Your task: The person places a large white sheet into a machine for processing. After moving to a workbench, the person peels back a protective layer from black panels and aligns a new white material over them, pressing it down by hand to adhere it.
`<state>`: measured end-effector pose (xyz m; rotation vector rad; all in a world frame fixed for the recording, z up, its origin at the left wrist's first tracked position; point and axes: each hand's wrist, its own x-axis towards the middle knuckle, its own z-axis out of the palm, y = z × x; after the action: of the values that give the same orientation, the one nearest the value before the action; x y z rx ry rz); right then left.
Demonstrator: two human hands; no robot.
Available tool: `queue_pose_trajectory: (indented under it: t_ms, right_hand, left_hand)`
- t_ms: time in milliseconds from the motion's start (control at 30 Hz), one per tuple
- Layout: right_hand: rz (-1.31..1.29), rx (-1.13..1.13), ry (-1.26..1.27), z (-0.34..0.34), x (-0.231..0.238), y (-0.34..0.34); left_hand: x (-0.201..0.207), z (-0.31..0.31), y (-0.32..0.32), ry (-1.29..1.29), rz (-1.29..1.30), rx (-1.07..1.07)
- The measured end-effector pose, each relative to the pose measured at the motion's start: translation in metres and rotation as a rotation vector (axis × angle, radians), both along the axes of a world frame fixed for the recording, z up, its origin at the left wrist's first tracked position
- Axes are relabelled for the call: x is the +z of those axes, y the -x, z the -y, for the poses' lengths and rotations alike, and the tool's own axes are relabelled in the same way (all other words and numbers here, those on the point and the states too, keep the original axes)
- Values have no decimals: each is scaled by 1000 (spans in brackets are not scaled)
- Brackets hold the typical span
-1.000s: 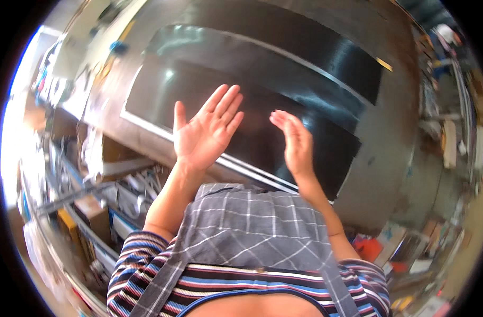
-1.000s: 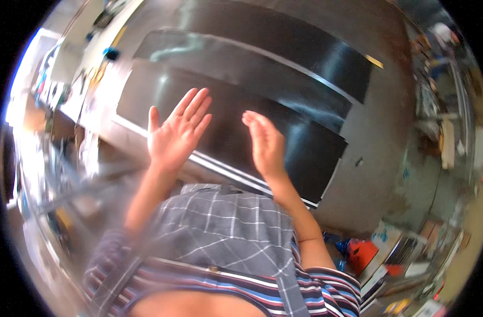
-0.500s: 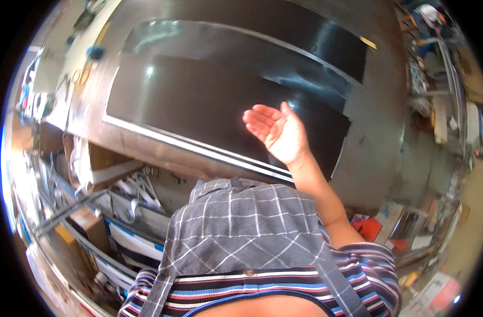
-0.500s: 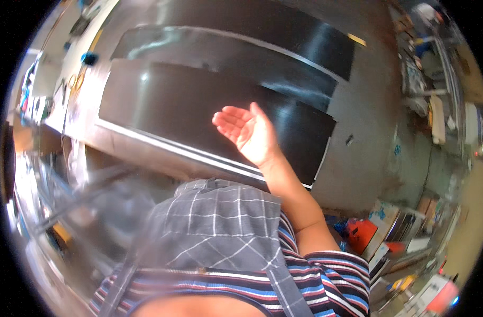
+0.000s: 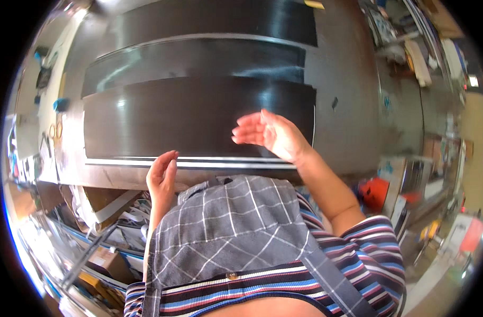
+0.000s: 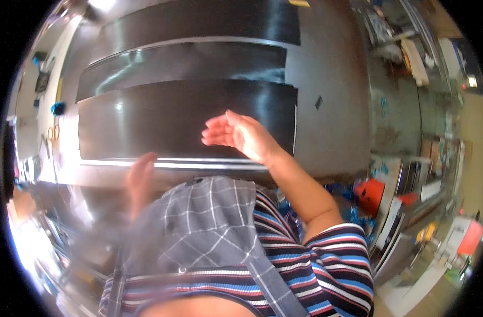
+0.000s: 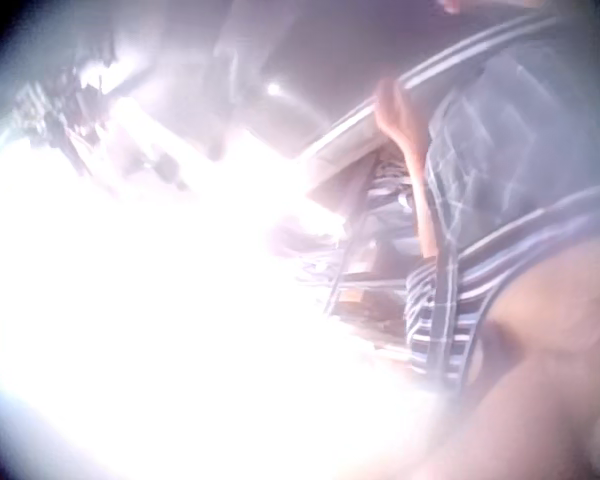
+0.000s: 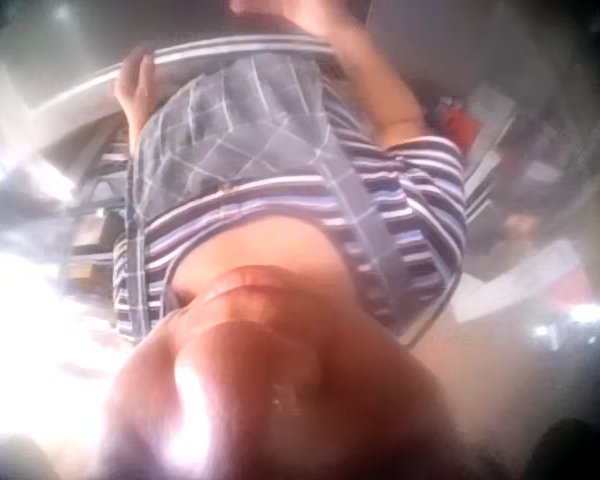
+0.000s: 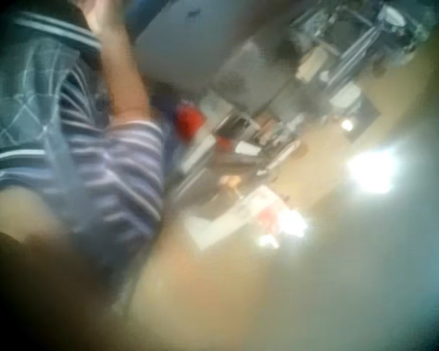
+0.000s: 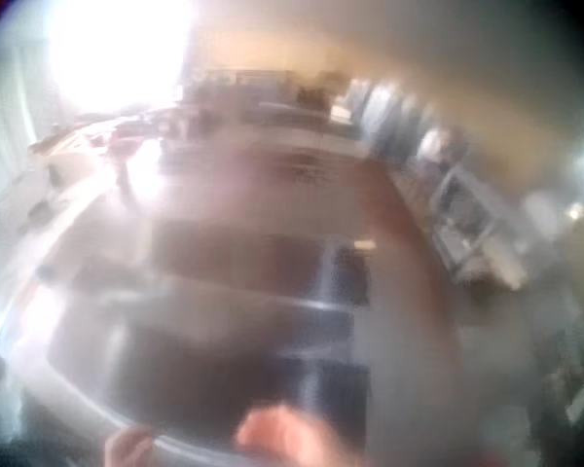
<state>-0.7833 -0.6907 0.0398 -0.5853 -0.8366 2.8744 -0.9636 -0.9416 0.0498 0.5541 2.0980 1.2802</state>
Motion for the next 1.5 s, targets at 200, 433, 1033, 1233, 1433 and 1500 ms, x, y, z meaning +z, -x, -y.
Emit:
queue_pose_trajectory:
  t_ms: [200, 433, 1033, 1233, 1433, 1500]
  right_hand:
    - [957, 194, -420, 52, -21, -181]
    - [1003, 239, -612, 146, -57, -190]
    - [643, -422, -717, -52, -35, -86]
    - [974, -283, -1569, -194, -84, 21]
    - [889, -369, -2070, -224, -112, 51]
    - [658, -397, -2246, -210, -105, 52]
  left_hand:
    - [-27, -9, -4, 57, -5, -171]
    - [-28, -42, -5, 45, -101, -517]
    - [-57, -163, 13, -44, -390, -696]
    - [-79, -249, 34, -91, -692, -731]
    - [-104, -285, 39, 31, -763, -799]
    - [-107, -281, 41, 17, -779, -761]
